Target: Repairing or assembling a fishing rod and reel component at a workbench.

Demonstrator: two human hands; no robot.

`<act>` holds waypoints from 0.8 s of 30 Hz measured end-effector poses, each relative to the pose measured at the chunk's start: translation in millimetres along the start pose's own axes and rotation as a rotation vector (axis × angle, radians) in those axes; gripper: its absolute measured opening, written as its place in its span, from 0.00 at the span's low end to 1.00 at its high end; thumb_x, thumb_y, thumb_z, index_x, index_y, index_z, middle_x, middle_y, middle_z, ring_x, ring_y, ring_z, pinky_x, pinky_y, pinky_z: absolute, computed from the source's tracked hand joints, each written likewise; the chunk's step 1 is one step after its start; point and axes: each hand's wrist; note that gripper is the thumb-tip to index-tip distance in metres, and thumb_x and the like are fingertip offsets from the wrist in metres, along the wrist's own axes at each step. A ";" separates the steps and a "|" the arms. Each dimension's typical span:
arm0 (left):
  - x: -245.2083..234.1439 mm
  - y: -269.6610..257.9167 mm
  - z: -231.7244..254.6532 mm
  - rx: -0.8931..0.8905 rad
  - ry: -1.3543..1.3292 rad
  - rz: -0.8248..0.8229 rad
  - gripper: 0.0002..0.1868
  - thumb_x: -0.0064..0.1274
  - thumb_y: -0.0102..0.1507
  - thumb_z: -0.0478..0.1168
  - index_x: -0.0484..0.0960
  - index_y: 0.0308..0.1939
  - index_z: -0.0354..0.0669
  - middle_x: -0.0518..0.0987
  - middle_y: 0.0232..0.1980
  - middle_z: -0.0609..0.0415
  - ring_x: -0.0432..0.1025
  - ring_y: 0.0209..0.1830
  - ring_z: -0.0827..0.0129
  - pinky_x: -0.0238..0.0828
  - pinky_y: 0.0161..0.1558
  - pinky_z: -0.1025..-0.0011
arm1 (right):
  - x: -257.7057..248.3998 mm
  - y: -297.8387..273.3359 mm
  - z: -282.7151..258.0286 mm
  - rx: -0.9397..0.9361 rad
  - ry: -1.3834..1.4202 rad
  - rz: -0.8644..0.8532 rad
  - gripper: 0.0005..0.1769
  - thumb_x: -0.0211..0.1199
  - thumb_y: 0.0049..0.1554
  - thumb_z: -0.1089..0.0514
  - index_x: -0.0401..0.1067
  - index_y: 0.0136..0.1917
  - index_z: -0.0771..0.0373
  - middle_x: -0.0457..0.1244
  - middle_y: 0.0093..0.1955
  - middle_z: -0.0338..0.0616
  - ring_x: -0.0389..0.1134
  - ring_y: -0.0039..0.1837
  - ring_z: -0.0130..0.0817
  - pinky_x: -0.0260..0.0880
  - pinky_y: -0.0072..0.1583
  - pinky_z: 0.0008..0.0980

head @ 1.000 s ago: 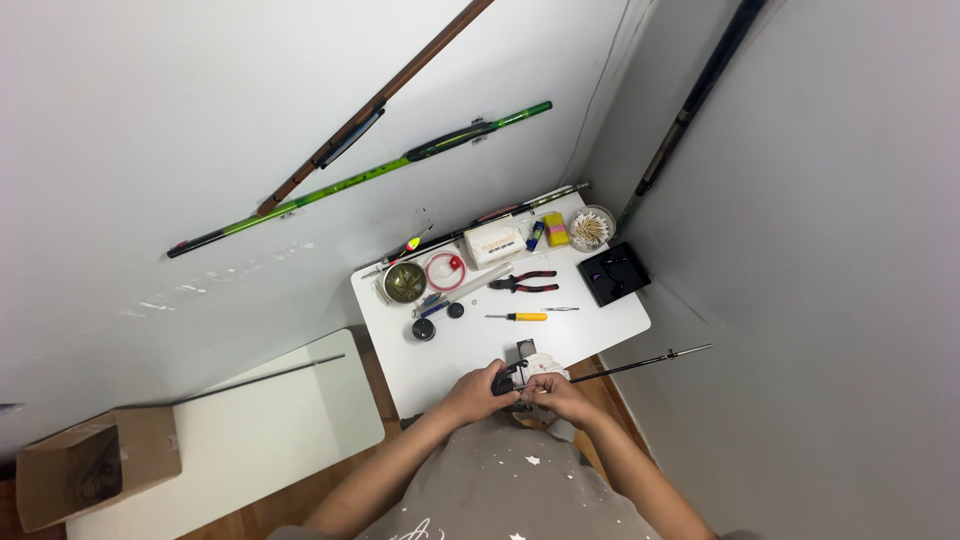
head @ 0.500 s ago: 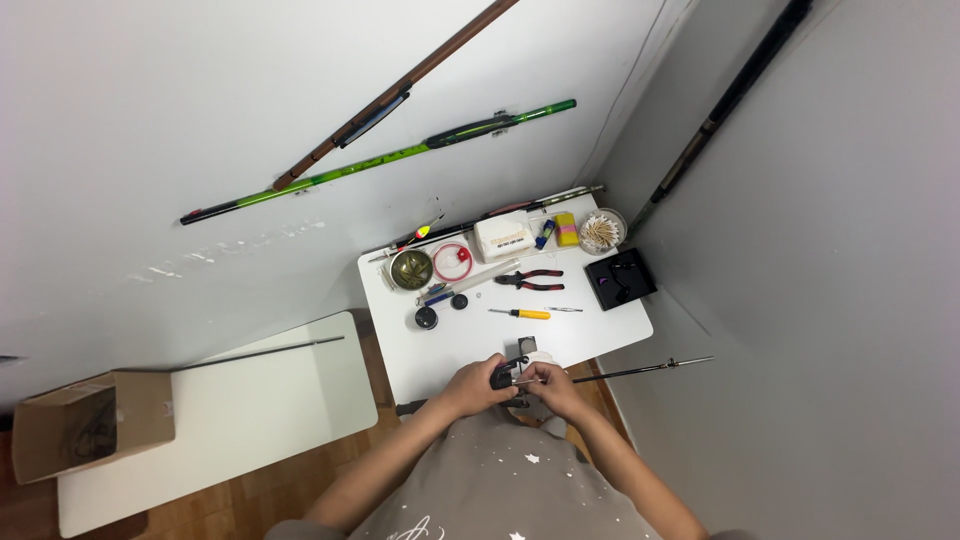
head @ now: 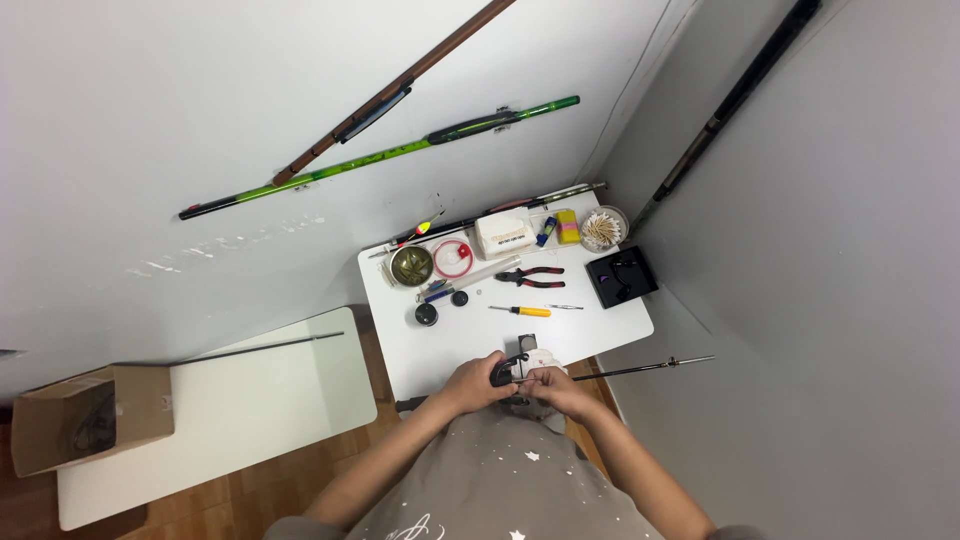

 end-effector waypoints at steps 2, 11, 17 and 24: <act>1.4 0.6 -2.1 0.004 0.007 0.001 0.32 0.63 0.56 0.56 0.75 0.56 0.40 0.83 0.46 0.41 0.78 0.48 0.48 0.74 0.48 0.58 | 1.8 -0.9 2.7 -0.003 0.023 0.007 0.07 0.67 0.57 0.57 0.74 0.40 0.61 0.63 0.34 0.30 0.57 0.36 0.19 0.56 0.39 0.23; -0.7 3.7 -0.9 0.023 0.041 -0.023 0.29 0.62 0.57 0.55 0.74 0.53 0.41 0.83 0.43 0.41 0.79 0.46 0.46 0.74 0.46 0.56 | 19.5 -12.6 -4.9 0.022 0.100 0.137 0.06 0.65 0.58 0.55 0.77 0.42 0.59 0.65 0.35 0.29 0.60 0.36 0.18 0.58 0.40 0.23; -7.2 2.7 7.9 0.030 0.041 -0.046 0.28 0.62 0.57 0.55 0.73 0.51 0.40 0.83 0.42 0.42 0.78 0.45 0.46 0.74 0.45 0.56 | 25.3 -19.6 6.9 0.009 0.045 0.238 0.08 0.64 0.58 0.56 0.77 0.42 0.62 0.66 0.37 0.32 0.62 0.38 0.19 0.62 0.42 0.24; -5.4 5.9 2.6 0.040 0.057 -0.085 0.28 0.61 0.58 0.55 0.72 0.51 0.40 0.83 0.42 0.43 0.79 0.44 0.49 0.75 0.45 0.57 | 29.6 -40.9 -27.0 0.025 -0.077 0.221 0.04 0.64 0.57 0.58 0.76 0.42 0.61 0.70 0.39 0.33 0.68 0.42 0.19 0.70 0.49 0.25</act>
Point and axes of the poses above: each hand's wrist, its own y-axis towards the middle knuckle, its own x-axis out of the palm, z = x × y
